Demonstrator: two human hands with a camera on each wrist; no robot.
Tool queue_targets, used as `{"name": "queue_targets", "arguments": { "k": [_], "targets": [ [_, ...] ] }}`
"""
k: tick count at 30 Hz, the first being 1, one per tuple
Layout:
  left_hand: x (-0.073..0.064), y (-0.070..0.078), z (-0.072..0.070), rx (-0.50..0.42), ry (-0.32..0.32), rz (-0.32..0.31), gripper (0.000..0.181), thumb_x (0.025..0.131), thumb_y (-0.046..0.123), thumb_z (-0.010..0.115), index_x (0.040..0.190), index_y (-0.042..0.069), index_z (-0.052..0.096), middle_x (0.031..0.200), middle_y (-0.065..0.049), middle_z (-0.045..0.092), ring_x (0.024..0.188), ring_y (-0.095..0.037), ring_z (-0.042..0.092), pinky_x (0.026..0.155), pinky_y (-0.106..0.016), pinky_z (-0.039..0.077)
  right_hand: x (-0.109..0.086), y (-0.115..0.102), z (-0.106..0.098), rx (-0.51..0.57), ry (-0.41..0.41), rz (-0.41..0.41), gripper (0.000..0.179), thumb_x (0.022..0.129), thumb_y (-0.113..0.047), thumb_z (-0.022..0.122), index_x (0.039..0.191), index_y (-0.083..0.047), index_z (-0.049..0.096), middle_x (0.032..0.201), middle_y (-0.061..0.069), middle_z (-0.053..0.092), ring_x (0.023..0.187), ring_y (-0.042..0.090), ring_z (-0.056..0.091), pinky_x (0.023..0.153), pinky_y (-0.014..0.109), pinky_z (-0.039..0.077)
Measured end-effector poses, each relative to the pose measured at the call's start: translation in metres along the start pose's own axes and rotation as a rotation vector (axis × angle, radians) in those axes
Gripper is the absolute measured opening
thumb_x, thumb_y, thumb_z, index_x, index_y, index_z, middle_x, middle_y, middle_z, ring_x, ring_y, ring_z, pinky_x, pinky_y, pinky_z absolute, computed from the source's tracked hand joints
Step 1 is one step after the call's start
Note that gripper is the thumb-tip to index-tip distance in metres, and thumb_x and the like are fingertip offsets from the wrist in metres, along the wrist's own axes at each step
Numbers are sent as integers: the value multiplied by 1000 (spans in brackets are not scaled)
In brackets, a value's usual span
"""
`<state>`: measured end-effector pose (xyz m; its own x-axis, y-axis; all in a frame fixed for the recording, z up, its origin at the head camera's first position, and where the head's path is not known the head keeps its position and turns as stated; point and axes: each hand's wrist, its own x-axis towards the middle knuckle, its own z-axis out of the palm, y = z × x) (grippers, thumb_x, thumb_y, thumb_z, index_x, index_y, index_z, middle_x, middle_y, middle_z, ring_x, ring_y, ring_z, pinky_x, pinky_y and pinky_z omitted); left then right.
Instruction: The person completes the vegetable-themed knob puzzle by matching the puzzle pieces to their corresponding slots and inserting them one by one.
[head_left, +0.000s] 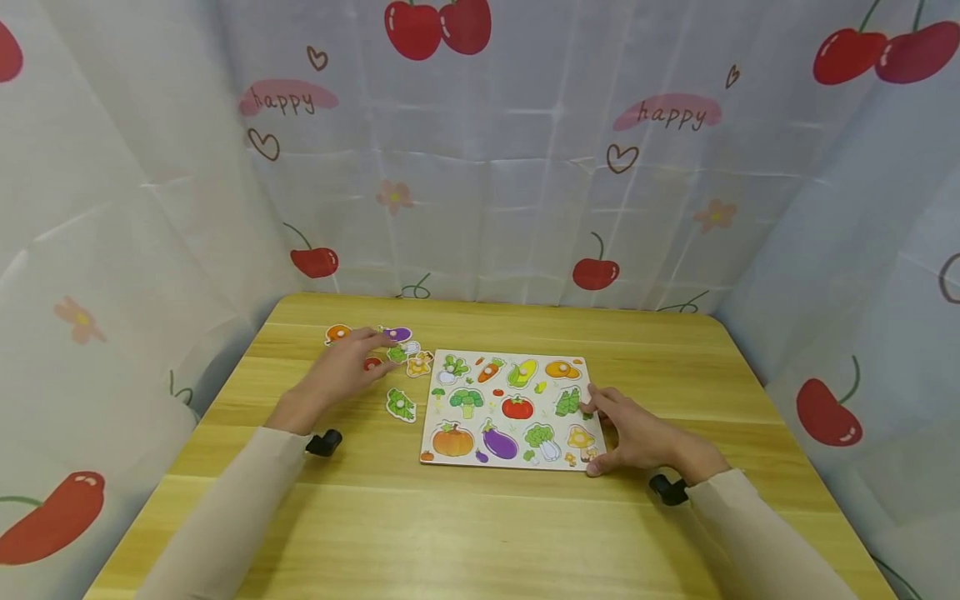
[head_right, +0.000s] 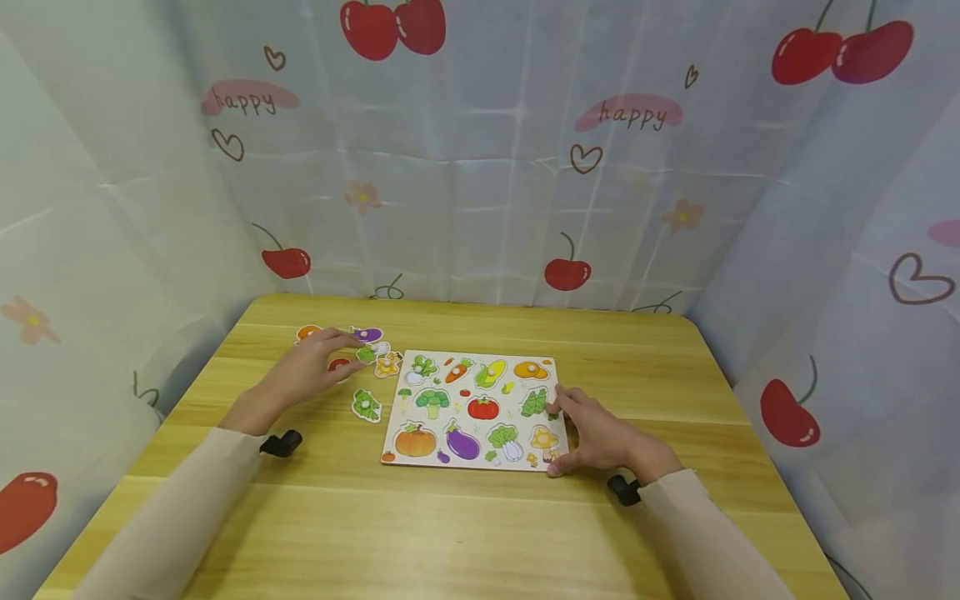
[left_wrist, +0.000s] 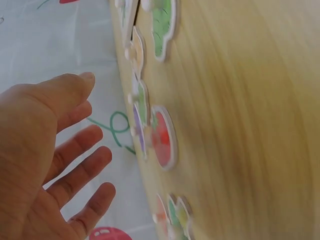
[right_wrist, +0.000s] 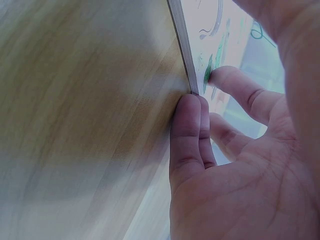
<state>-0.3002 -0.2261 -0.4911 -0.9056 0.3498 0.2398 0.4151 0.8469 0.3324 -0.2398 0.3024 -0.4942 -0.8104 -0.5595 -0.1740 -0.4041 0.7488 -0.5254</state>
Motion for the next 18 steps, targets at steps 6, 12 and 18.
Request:
{"name": "queue_targets", "arguments": {
  "k": [6, 12, 18],
  "targets": [
    [-15, -21, -4, -19, -12, -61, 41, 109, 23, 84, 146, 7, 79, 149, -20, 75, 140, -46, 70, 124, -67, 56, 0, -1, 0, 0, -3, 10, 102, 86, -47, 106, 163, -2, 57, 186, 35, 29, 147, 42, 62, 129, 71, 47],
    [-32, -42, -10, -15, -29, -145, 47, 108, 27, 85, 150, 8, 77, 156, -24, 70, 147, -49, 65, 127, -71, 52, 0, -2, 0, 12, -4, 16, 101, 85, -46, 107, 162, -2, 57, 185, 35, 29, 149, 45, 61, 131, 72, 45],
    [-44, -60, -13, -4, -19, -189, 53, 105, 29, 89, 150, 5, 76, 142, -26, 71, 133, -51, 69, 119, -72, 55, -1, -2, 0, 10, 1, 9, 99, 85, -45, 107, 160, -2, 58, 185, 35, 29, 148, 43, 62, 130, 71, 47]
  ]
}}
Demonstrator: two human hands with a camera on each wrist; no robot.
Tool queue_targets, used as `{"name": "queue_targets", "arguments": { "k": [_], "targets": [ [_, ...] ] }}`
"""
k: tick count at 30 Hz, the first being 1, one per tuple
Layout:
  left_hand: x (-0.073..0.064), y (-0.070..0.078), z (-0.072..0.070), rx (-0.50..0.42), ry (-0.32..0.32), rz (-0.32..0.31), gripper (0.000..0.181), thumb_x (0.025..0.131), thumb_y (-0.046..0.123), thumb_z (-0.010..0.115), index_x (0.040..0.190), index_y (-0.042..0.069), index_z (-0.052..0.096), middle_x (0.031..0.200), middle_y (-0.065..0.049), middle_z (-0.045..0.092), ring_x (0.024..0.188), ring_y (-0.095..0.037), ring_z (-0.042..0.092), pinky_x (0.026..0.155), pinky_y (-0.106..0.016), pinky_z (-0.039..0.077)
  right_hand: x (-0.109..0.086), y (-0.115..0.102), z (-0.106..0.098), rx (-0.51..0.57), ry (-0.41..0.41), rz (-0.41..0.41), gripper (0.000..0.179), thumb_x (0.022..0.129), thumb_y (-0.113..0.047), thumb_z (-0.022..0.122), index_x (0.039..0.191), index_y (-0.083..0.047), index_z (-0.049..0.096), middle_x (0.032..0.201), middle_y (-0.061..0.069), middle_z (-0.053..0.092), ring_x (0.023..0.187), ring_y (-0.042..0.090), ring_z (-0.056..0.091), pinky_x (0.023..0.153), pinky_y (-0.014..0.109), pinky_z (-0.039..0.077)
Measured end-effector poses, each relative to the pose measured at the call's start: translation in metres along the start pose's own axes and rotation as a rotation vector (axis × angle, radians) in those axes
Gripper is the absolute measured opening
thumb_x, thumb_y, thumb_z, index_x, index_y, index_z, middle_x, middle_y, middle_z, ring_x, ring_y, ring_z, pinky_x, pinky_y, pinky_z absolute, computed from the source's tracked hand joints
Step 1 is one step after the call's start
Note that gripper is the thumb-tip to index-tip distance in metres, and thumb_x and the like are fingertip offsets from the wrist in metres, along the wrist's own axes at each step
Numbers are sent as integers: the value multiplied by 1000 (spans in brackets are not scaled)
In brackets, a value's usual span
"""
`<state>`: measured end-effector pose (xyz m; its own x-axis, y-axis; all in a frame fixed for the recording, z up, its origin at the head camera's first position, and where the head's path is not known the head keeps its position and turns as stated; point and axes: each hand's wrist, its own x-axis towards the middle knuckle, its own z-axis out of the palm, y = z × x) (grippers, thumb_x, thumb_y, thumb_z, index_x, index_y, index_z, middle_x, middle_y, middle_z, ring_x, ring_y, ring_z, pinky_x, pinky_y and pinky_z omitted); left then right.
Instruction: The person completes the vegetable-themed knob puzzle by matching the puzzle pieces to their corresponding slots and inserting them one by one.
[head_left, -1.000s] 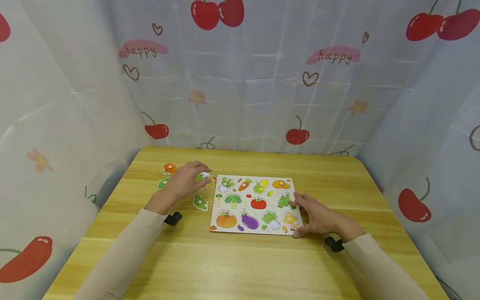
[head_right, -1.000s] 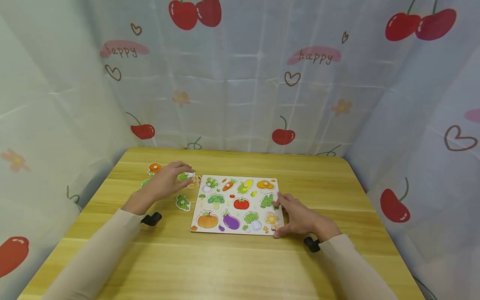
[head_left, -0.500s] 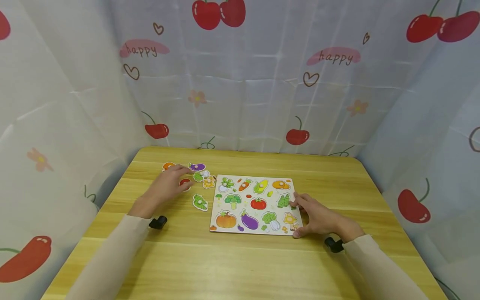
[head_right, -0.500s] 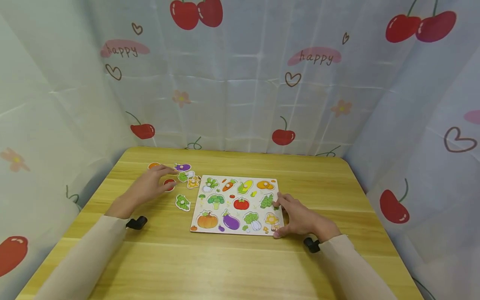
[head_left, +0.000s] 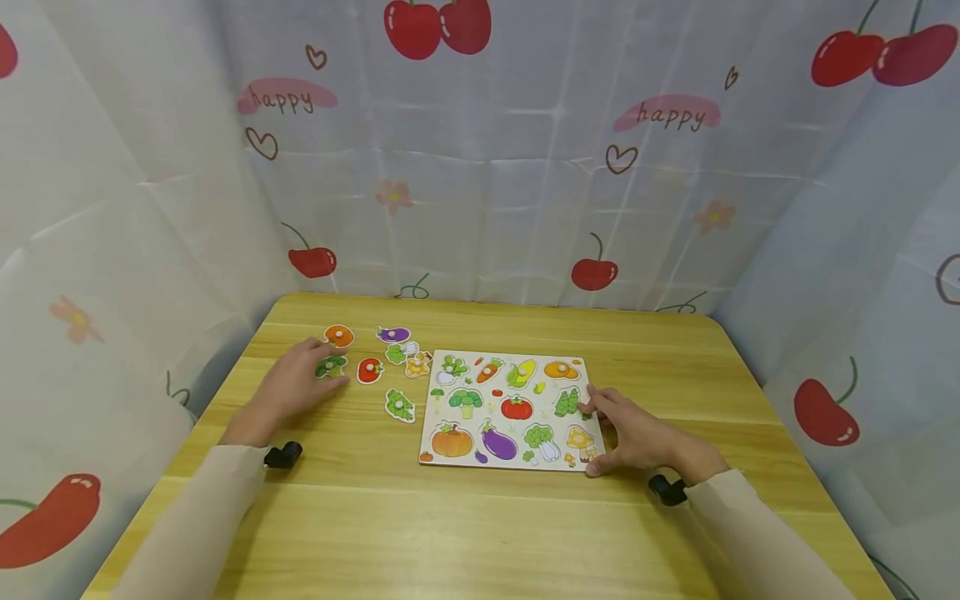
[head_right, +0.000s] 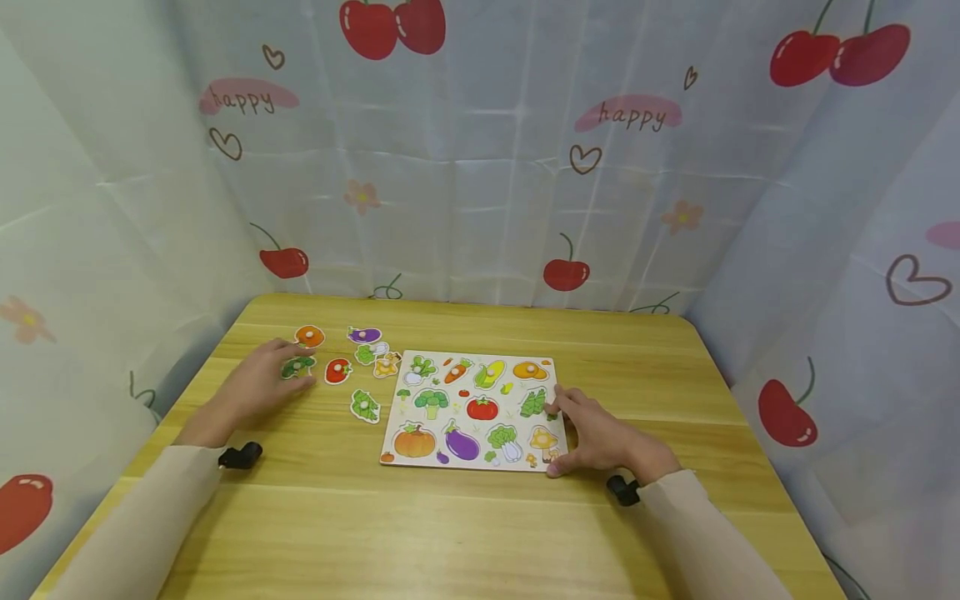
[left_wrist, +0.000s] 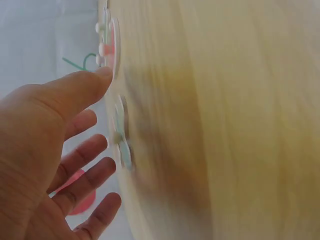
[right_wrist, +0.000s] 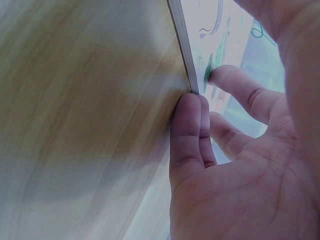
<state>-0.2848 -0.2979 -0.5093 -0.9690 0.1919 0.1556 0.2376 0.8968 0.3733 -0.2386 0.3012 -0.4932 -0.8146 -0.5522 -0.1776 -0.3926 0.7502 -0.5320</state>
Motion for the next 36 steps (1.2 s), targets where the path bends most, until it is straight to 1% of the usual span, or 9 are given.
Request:
{"name": "queue_targets", "arguments": {
  "k": [2, 7, 10, 15, 18, 21, 25, 30, 36],
  "targets": [
    [-1, -5, -1, -4, -2, -10, 54, 104, 30, 90, 149, 3, 76, 141, -27, 71, 132, -51, 69, 119, -73, 55, 0, 0, 0, -1, 1, -1, 99, 85, -45, 107, 160, -2, 58, 185, 35, 29, 146, 42, 63, 129, 70, 48],
    [-1, -12, -2, -42, -16, -53, 53, 106, 31, 88, 147, 0, 76, 146, -30, 70, 134, -52, 67, 120, -73, 53, -1, -1, 0, 1, 0, -3, 99, 86, -45, 106, 161, -2, 58, 185, 35, 30, 145, 40, 64, 128, 68, 49],
    [0, -17, -1, -69, -3, -78, 46, 108, 28, 86, 142, -2, 78, 140, -30, 72, 126, -49, 68, 115, -71, 56, -1, -3, 0, -1, -4, 2, 101, 86, -46, 106, 163, -2, 57, 185, 34, 30, 145, 40, 64, 129, 68, 49],
    [1, -22, 2, -90, 47, -88, 30, 109, 22, 84, 127, -1, 83, 124, -28, 75, 112, -44, 71, 103, -66, 59, 0, -2, 0, -1, -8, 9, 101, 86, -46, 106, 164, -3, 57, 186, 34, 29, 145, 40, 63, 129, 70, 48],
    [2, -23, 4, -85, 66, -86, 23, 109, 21, 85, 121, 1, 84, 118, -26, 75, 108, -43, 71, 101, -65, 58, 0, 0, 0, -5, -7, 6, 102, 86, -47, 106, 164, -3, 56, 185, 35, 31, 144, 40, 65, 128, 69, 50],
    [3, -22, 6, -80, 76, -84, 21, 109, 20, 84, 117, 1, 84, 118, -26, 77, 108, -43, 71, 102, -66, 58, 1, 2, 0, -9, -3, 5, 101, 86, -46, 106, 163, -2, 57, 185, 35, 30, 144, 41, 66, 127, 67, 52],
    [3, -19, 6, -80, 82, -90, 21, 109, 19, 83, 116, -1, 84, 119, -27, 78, 111, -45, 71, 105, -68, 58, 1, 3, 0, 0, -1, 2, 101, 86, -46, 106, 163, -3, 57, 184, 34, 31, 145, 41, 66, 127, 67, 52],
    [3, -19, 7, -80, 85, -107, 20, 110, 19, 82, 116, 0, 84, 117, -26, 77, 108, -43, 69, 102, -66, 57, 2, 3, 1, 6, -4, 8, 105, 87, -47, 105, 167, -2, 53, 181, 33, 36, 145, 41, 65, 128, 67, 51],
    [2, -20, 9, -91, 92, -116, 19, 111, 19, 81, 116, 0, 83, 117, -25, 76, 108, -42, 68, 103, -64, 57, 1, 3, 1, 14, 1, 5, 100, 87, -45, 105, 163, -3, 56, 185, 34, 29, 146, 43, 64, 129, 69, 49]
  ]
}}
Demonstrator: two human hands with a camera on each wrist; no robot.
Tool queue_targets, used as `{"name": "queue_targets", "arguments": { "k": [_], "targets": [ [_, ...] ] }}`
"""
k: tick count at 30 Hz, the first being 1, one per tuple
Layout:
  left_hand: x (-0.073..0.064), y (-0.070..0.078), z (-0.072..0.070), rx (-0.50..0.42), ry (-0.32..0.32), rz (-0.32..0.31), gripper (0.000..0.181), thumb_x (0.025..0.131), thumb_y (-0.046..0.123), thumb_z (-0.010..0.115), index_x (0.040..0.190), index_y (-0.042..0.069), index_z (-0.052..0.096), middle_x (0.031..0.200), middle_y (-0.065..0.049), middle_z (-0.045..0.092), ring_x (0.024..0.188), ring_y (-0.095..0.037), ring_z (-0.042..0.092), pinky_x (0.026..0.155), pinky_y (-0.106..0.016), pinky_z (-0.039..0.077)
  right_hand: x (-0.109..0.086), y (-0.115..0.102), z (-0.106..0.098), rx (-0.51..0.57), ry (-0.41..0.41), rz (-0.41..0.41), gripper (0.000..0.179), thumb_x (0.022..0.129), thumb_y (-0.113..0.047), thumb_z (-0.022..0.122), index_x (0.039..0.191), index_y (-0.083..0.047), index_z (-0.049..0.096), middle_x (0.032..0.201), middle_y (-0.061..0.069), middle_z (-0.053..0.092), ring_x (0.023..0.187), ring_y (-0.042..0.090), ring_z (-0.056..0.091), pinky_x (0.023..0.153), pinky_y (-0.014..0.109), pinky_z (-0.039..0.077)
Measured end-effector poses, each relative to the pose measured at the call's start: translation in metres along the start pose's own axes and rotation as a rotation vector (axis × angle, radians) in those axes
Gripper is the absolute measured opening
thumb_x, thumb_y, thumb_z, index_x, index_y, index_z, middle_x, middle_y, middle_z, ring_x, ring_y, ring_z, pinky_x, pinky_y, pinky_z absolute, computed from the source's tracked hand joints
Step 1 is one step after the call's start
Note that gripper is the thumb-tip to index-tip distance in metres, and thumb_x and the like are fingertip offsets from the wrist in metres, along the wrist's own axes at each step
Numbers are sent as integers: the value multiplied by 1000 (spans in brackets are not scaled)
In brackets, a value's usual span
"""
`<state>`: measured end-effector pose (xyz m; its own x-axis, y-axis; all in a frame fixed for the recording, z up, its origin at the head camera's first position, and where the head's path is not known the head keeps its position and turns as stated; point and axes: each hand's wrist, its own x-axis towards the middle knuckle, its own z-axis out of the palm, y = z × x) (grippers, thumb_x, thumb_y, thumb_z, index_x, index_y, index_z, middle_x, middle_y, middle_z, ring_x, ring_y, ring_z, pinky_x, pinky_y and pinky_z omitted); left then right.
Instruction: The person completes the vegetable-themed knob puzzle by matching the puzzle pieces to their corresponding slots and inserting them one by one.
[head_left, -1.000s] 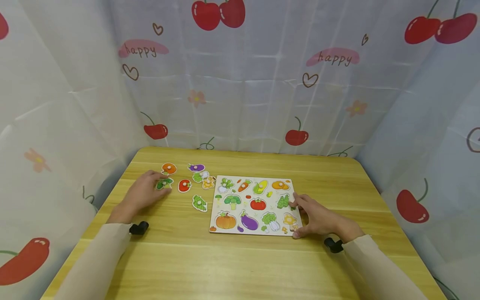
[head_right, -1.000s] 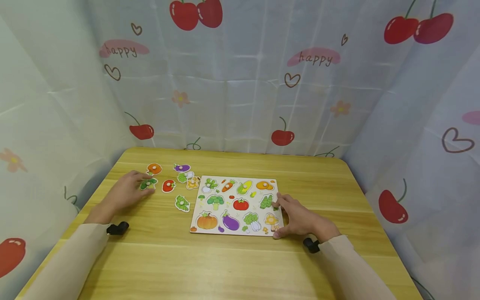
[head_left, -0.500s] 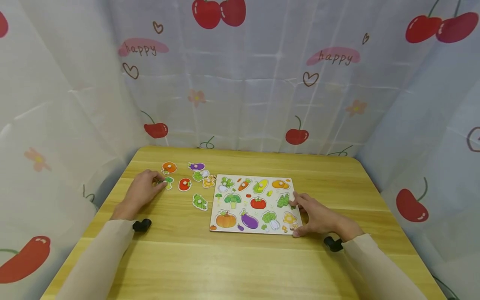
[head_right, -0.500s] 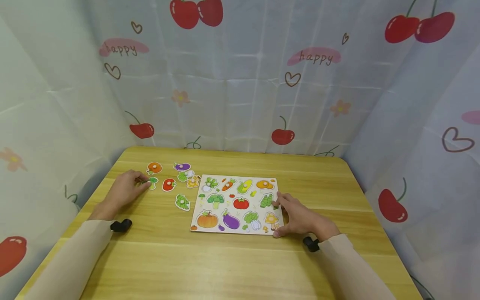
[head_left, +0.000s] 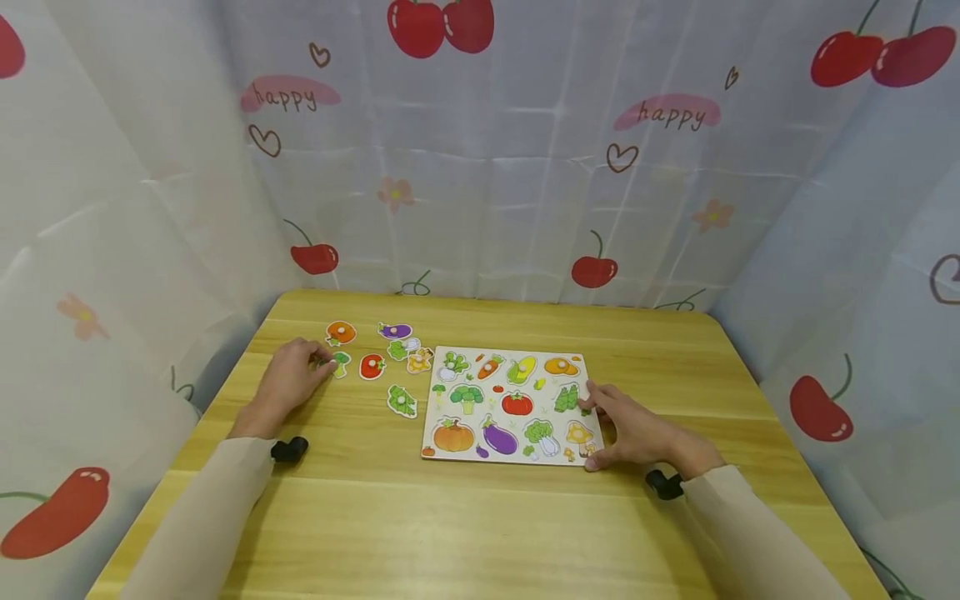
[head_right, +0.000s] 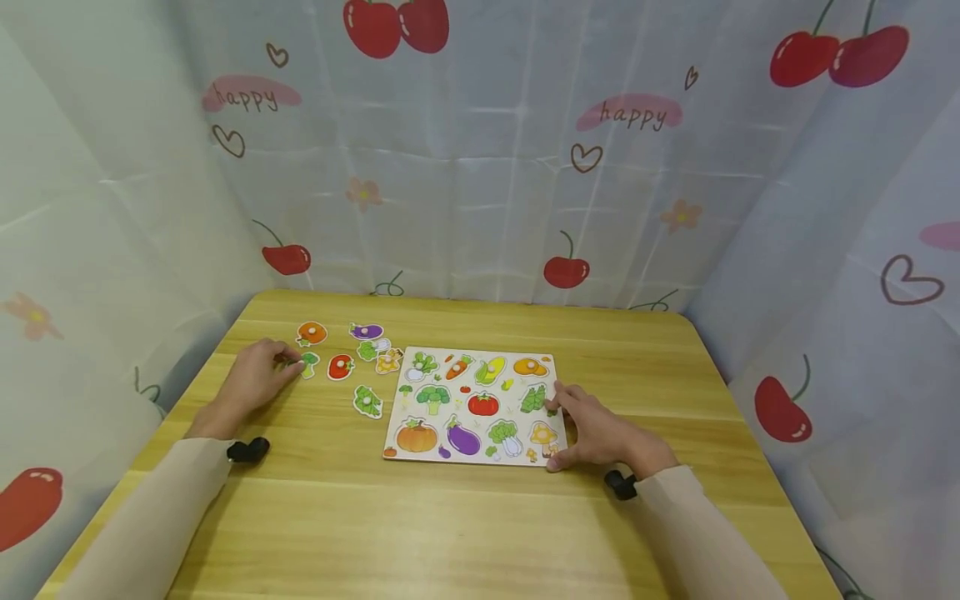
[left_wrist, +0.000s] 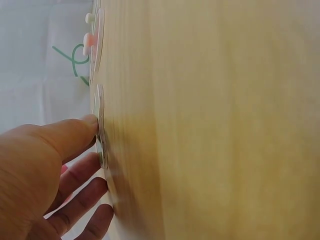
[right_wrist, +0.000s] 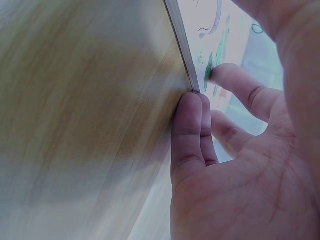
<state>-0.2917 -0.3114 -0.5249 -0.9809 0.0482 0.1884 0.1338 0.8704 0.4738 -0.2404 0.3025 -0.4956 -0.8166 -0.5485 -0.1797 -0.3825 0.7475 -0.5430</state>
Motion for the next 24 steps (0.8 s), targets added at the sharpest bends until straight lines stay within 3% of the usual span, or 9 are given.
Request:
{"name": "queue_targets", "arguments": {
  "k": [10, 19, 24],
  "targets": [
    [-6, 10, -3, -15, 17, -10, 18, 110, 18, 82, 116, 0, 84, 117, -25, 75, 106, -42, 69, 101, -64, 58, 3, 0, 1, 3, -18, 9, 104, 88, -47, 105, 166, -2, 54, 185, 35, 28, 146, 42, 62, 128, 69, 49],
    [-7, 32, -7, -38, 22, 18, 18, 111, 18, 82, 117, 1, 84, 126, -28, 75, 117, -47, 73, 109, -67, 61, 3, -3, -4, 15, -14, 32, 110, 87, -45, 105, 170, 1, 50, 183, 32, 33, 148, 42, 61, 132, 70, 45],
    [-9, 40, -2, -30, 16, 41, 18, 111, 20, 82, 116, 3, 83, 131, -26, 75, 121, -47, 74, 111, -66, 61, -2, -5, -3, 26, -19, 33, 109, 87, -44, 106, 169, 1, 51, 185, 34, 28, 150, 45, 60, 132, 72, 44]
  ]
}}
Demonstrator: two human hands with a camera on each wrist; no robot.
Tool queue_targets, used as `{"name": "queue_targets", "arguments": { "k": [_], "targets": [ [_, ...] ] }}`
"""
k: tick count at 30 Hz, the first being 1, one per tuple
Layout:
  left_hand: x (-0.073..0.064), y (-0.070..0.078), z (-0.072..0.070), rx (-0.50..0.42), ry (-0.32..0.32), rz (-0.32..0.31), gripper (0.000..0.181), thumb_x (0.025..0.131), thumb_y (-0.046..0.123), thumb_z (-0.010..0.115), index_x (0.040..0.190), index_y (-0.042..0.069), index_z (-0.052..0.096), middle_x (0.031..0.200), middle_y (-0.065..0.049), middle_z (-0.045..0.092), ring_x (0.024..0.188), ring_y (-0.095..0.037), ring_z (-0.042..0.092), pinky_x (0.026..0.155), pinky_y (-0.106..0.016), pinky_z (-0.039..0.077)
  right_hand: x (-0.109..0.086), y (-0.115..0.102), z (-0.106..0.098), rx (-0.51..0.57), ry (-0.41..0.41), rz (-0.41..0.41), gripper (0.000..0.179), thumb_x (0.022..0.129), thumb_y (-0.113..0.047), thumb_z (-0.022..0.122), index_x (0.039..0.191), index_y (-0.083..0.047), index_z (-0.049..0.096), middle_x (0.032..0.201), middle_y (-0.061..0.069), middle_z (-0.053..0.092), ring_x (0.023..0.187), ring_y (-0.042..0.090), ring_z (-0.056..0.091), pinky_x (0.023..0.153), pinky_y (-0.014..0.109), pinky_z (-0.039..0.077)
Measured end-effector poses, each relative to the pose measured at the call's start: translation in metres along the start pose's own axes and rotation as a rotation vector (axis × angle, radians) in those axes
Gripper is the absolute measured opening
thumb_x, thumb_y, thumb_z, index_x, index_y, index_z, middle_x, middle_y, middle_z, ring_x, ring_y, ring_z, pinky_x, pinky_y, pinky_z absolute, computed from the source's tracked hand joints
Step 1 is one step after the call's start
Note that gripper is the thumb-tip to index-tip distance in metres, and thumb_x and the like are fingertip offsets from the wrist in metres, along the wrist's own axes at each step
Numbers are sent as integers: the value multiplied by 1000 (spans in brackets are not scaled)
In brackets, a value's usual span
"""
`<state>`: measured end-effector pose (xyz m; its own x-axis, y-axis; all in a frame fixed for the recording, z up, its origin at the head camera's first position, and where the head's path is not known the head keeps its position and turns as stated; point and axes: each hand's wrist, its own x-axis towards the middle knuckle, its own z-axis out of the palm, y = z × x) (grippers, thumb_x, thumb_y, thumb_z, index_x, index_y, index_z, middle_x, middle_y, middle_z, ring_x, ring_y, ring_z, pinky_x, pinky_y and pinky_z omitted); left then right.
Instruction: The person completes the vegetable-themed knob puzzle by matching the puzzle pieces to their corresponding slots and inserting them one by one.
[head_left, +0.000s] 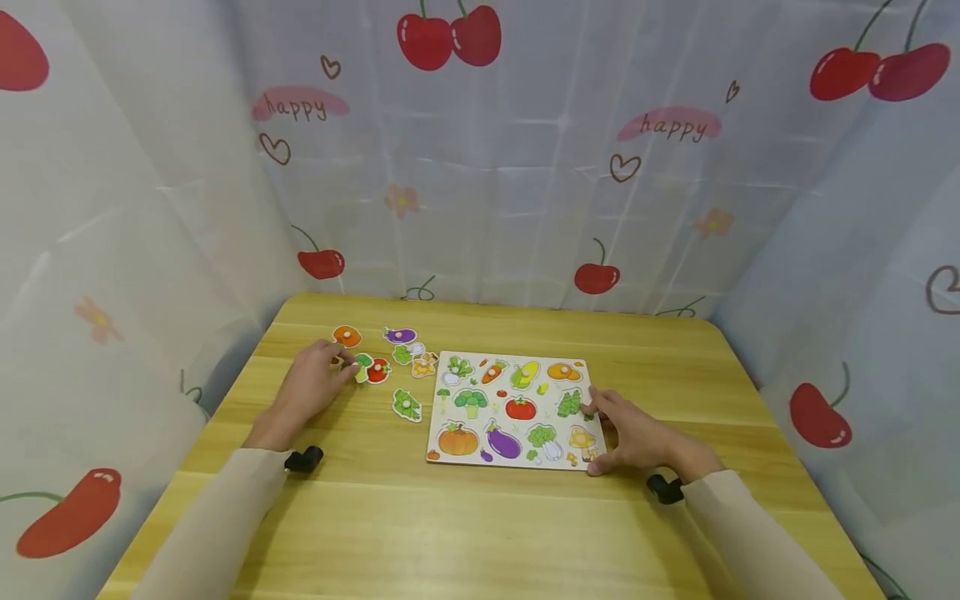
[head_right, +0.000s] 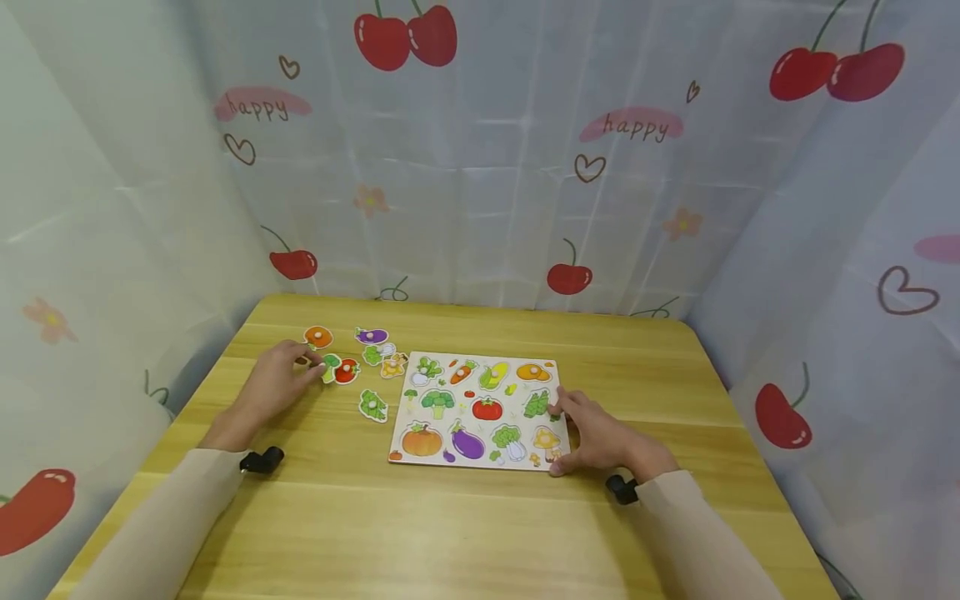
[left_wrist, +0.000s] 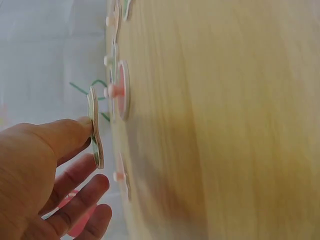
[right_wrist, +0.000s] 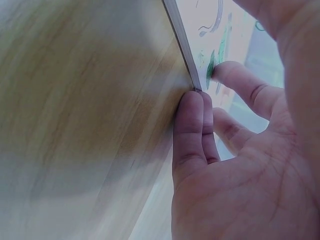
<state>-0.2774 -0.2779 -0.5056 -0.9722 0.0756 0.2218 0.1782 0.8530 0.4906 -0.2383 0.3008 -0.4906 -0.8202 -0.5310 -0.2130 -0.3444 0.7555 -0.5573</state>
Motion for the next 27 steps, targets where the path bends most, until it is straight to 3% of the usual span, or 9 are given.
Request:
{"name": "queue_targets", "arguments": {
  "k": [6, 14, 22, 27],
  "targets": [
    [1, 16, 5, 0, 7, 66, 16, 109, 18, 84, 115, 4, 83, 130, -21, 76, 121, -44, 75, 109, -62, 63, -3, 1, 2, -6, 15, -14, 102, 86, -42, 106, 165, -1, 56, 186, 36, 26, 147, 43, 62, 130, 71, 46],
    [1, 39, 7, -5, -5, 109, 13, 109, 19, 85, 113, 7, 83, 120, -16, 76, 113, -41, 73, 100, -56, 62, 0, -1, 3, -25, 25, -25, 121, 87, -44, 106, 175, 6, 40, 175, 30, 43, 142, 37, 63, 127, 67, 50],
    [4, 59, 21, -19, -10, 146, 14, 106, 18, 88, 113, 7, 83, 125, -17, 77, 112, -38, 73, 100, -56, 64, 1, 4, 4, -1, 1, 2, 105, 88, -45, 105, 167, -1, 52, 186, 34, 27, 147, 42, 60, 131, 71, 46],
    [9, 71, 27, -20, -32, 174, 14, 106, 18, 88, 114, 8, 83, 123, -14, 76, 113, -36, 76, 100, -54, 66, 2, 6, 3, -7, 8, -1, 107, 87, -47, 105, 168, -1, 52, 186, 34, 27, 148, 43, 60, 131, 72, 45]
  ]
}}
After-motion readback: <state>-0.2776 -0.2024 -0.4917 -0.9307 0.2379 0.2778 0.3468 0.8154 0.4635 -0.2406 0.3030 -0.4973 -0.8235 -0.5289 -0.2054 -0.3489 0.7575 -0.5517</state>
